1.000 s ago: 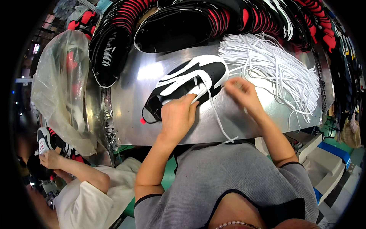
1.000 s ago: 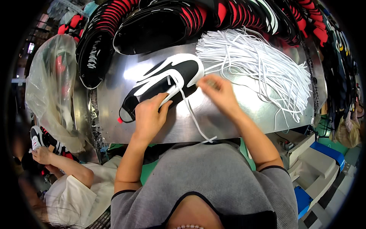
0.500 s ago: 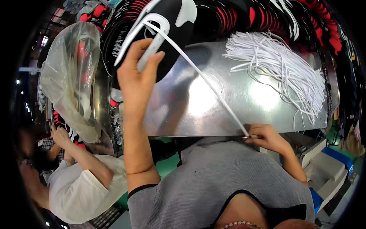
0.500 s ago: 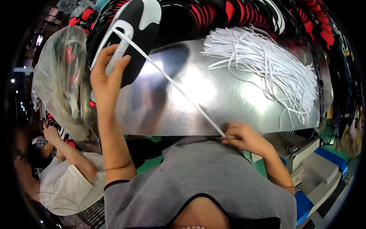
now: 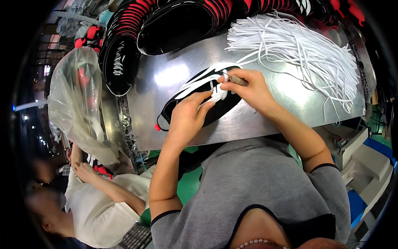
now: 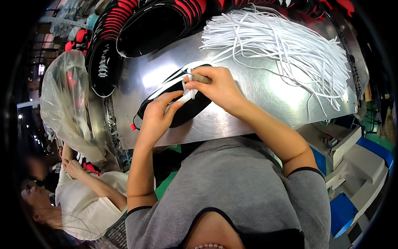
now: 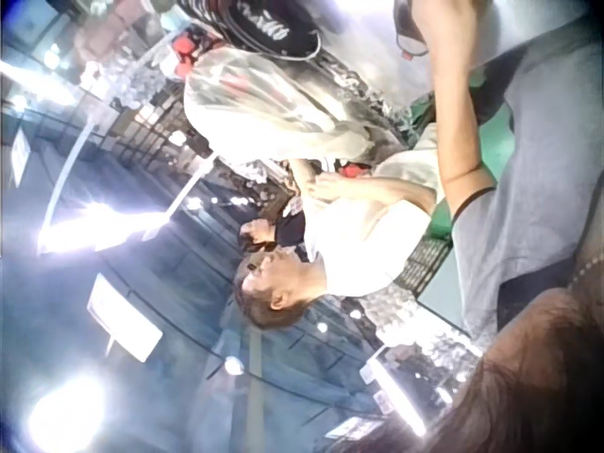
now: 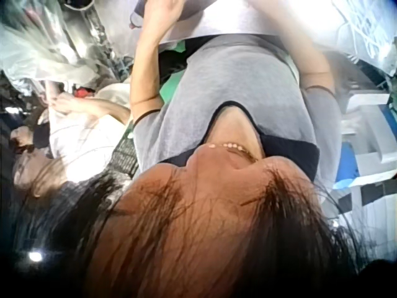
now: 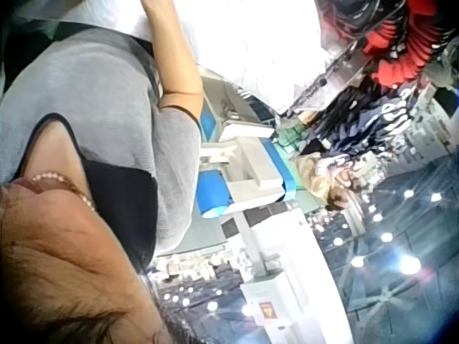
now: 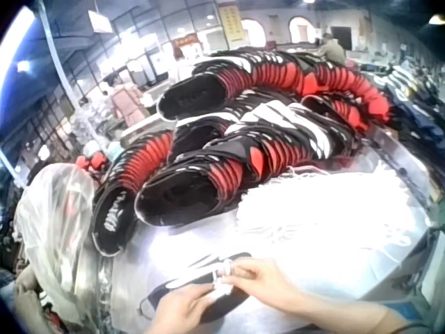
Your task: The person laces a shoe by hand, threading a white lace through the eyelets of a black and white shoe upper. They pick up the lace, thread it through several eyelets one by one, and pull it through each time until the shoe is partially laced.
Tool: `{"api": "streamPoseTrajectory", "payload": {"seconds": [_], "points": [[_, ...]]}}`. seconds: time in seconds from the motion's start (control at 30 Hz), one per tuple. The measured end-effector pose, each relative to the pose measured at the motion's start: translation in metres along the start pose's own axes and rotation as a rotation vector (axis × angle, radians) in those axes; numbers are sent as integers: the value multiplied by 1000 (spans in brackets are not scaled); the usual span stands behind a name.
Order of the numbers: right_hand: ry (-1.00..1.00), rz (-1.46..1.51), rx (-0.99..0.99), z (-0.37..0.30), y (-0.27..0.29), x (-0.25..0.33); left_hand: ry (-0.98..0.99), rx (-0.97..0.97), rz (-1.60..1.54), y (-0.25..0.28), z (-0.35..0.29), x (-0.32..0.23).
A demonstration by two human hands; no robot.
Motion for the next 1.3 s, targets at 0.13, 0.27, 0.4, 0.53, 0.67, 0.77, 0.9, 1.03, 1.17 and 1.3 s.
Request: {"api": "streamPoseTrajectory", "payload": {"seconds": [0.13,0.27,0.4,0.53,0.67,0.77,0.9,1.03,1.17,1.3], "points": [[71,-103,48,20,-7,3,65,22,44,2,17,-14],[111,-134,58,32,-5,-10,170,136,143,-14,36,-14],[66,-190,-10,22,6,-14,221,95,82,-20,38,-4],[-99,-176,129,-11,18,-16,241,67,12,-20,41,0],[-38,-297,152,-24,15,-19,267,40,5,-20,41,0],[-33,-336,142,-20,15,-24,286,49,18,-21,43,2],[-23,-451,121,-15,14,-27,310,119,26,-20,45,-1],[58,-635,85,-11,4,-27,-41,-17,-31,-24,35,-8],[-3,-778,144,-1,-19,-26,-193,-60,92,-30,29,-22],[-15,-691,152,-12,-10,-18,-243,-65,156,-21,21,-19]]}}
Point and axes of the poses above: each hand's wrist, its own z-axis towards the middle knuckle, its own y-axis out of the back of the hand, x = y × z, the point moved 6 cm from there along z, towards the middle knuckle, and after that the axes turned 3 degrees about z, right-handed, at the moved point
